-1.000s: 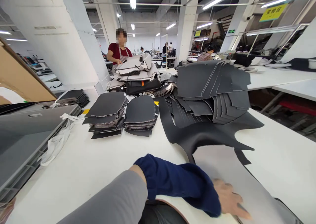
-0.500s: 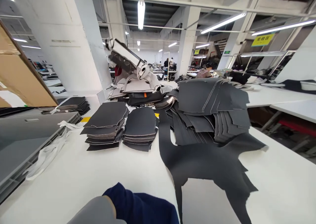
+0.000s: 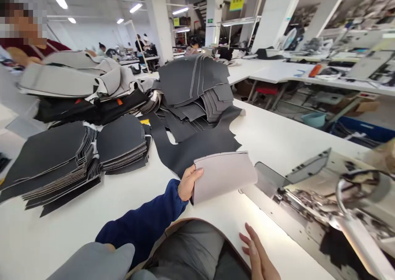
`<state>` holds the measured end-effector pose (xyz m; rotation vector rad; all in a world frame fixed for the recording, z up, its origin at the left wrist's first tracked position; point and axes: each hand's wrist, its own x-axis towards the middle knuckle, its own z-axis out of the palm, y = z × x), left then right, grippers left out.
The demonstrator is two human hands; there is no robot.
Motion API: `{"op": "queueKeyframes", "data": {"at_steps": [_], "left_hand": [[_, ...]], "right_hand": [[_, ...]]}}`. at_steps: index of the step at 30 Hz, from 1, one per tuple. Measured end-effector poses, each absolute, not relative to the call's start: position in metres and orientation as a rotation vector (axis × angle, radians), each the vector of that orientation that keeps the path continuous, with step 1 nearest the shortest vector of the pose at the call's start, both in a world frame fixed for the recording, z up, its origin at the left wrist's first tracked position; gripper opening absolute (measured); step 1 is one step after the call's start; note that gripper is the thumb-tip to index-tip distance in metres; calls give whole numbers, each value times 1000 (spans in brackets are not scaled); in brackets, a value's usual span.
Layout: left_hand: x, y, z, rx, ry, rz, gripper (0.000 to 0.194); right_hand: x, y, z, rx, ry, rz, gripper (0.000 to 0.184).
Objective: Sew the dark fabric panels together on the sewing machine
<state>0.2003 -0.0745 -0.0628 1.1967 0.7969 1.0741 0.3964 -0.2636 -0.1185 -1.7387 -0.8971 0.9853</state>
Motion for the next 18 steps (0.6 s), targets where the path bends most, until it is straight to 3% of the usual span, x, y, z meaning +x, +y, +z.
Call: {"op": "queueKeyframes", "data": {"at_steps": [3, 5, 7, 9, 13, 15, 18], "left_hand": [[212, -116, -60, 1359, 753, 882, 41], [218, -148, -58, 1619, 561, 576, 45], [214, -163, -55, 1879, 241, 258, 47], [203, -148, -55, 2110, 124, 160, 46], [177, -43, -77, 2553, 994, 413, 47], [162, 5, -90, 2572, 1440, 241, 53], [140, 38, -101, 2454, 1720, -126, 57]], "right_hand": [[390, -279, -115, -1490, -654, 1149, 61], [389, -299, -119, -1293, -424, 1236, 67], [389, -325, -127, -1251, -168, 1234, 69], [388, -351, -137, -1299, 52, 1195, 64], [379, -388, -149, -1241, 106, 1189, 69], [373, -398, -153, -1227, 57, 1170, 63], [365, -405, -159, -1227, 51, 1139, 45]]}}
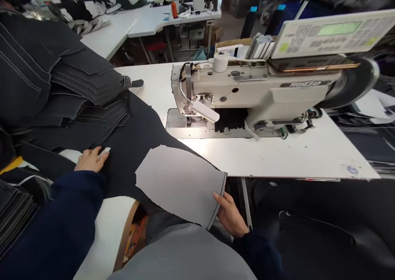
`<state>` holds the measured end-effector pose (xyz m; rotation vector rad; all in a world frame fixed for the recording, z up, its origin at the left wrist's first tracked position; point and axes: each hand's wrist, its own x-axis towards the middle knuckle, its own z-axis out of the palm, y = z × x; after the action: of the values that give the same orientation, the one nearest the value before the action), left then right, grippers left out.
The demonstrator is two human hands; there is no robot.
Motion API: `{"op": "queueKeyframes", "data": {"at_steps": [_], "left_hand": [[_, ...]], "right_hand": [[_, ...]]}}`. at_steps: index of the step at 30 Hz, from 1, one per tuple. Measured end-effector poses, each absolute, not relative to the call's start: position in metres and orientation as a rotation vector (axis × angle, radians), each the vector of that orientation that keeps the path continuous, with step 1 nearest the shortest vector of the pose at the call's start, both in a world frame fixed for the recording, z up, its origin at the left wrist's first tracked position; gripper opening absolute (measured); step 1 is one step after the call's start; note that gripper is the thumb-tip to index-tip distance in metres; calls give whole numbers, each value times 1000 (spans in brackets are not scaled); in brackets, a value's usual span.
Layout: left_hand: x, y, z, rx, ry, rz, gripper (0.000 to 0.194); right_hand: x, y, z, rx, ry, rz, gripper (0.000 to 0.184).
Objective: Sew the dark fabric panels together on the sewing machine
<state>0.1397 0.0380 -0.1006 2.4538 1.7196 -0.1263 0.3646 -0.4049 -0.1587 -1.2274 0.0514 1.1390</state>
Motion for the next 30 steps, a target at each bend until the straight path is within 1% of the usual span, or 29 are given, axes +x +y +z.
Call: {"op": "queueKeyframes", "data": {"at_steps": [2, 4, 7, 12, 14, 15, 17, 19, 20, 22, 24, 25, 27, 30], "left_hand": [[131, 36, -103, 2373, 1716, -269, 55], [128, 25, -105, 2345, 1692, -300, 53], [125, 9, -108, 2411, 1681, -257, 49], [117, -5, -98, 2531, 1685, -90, 41], [129, -23, -88, 2607, 1634, 98, 40], [140, -38, -82, 2630, 1530, 209, 41], [171, -80, -70, 2589, 1129, 353, 45], [205, -129, -61, 2429, 626, 294, 51], [221, -150, -58, 2347, 463, 250, 56], [242, -177, -56, 2213, 380, 251, 53], [249, -183, -58, 2091, 440, 293, 41], [249, -180, -60, 2028, 465, 298, 37], [244, -171, -66, 1924, 476, 274, 33], [244, -165, -75, 1861, 491, 246, 35]], "right_hand": [[362, -405, -163, -1227, 92, 1084, 43], [361, -403, -167, -1248, 128, 1019, 46], [361, -402, -171, -1310, 114, 930, 52], [363, -406, -167, -1505, -100, 767, 53], [364, -402, -159, -1597, -261, 721, 52], [363, -396, -153, -1636, -350, 707, 51], [360, -379, -136, -1705, -568, 689, 47], [353, -356, -114, -1740, -896, 673, 44], [349, -345, -103, -1743, -1082, 639, 44], [344, -329, -85, -1718, -1435, 529, 50], [347, -324, -77, -1688, -1706, 434, 58], [354, -326, -78, -1693, -1792, 407, 58], [377, -337, -88, -1771, -1811, 331, 51], [430, -370, -114, -1977, -1498, 131, 38]]}}
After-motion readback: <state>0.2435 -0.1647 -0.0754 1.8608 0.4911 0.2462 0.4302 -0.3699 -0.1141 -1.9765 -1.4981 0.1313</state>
